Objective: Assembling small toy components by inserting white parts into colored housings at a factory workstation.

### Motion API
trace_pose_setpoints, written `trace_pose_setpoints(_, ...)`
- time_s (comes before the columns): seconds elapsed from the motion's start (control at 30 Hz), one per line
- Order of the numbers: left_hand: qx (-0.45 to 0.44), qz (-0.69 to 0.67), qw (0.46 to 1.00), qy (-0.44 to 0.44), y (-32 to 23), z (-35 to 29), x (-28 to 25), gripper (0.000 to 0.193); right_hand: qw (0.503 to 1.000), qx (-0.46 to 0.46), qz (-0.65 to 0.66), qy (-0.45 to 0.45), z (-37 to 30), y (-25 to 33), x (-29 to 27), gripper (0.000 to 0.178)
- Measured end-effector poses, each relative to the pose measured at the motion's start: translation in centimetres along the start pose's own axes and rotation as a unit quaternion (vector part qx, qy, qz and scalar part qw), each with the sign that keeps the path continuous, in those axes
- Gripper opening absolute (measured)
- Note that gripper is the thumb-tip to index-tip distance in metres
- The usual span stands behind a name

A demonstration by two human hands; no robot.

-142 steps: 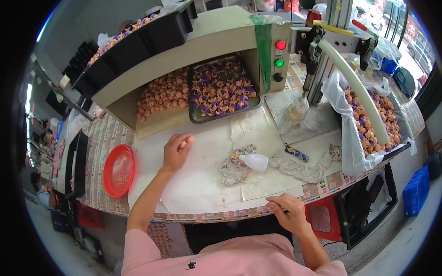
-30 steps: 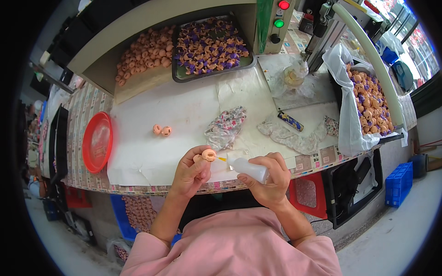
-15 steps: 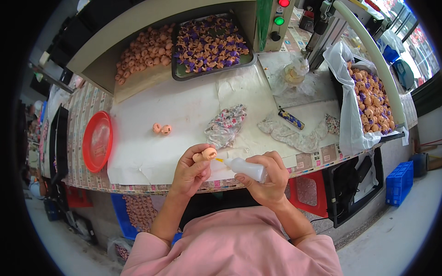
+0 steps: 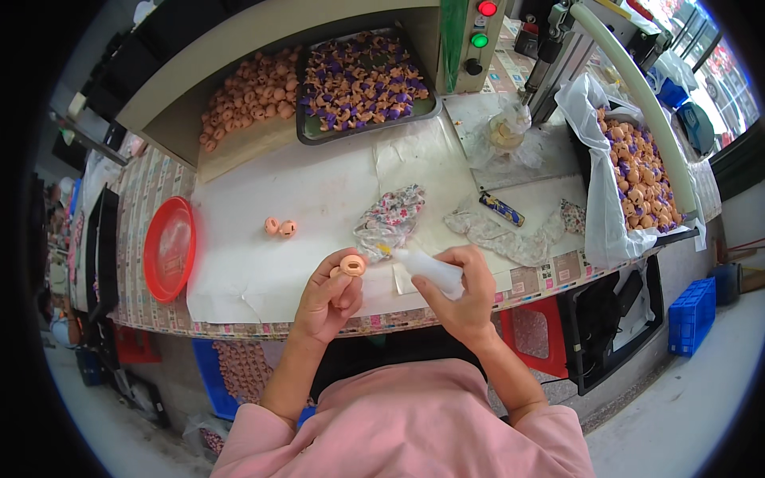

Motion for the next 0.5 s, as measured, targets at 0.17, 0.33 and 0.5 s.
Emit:
trace_pose_setpoints(0.17, -0.022, -0.145, 0.987, 0.070, -0.4, -0.3, 0.3, 0.033, 0.991, 0.083, -0.068, 0.077, 2.0, -2.9, 2.7, 0.034)
trace_pose_setpoints(0.33, -0.034, -0.259, 0.963, 0.064, -1.7, -0.9, 0.0, 0.032, 0.984, 0.001, -0.125, 0.126, 5.4, -1.2, 3.8, 0.029)
trace_pose_setpoints(0.5, -0.023, -0.316, 0.948, 0.007, -2.2, -1.5, -0.8, 0.028, 0.973, -0.097, -0.168, 0.121, 12.5, -0.6, 4.8, 0.026)
Point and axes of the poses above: each hand's wrist, its own z-axis towards the middle knuckle, its own x-axis out of the palm, y = z × x, the point moved 7 cm from there along z, towards the middle knuckle, and after that the axes turned 12 degrees about z, right-handed, at the moved point
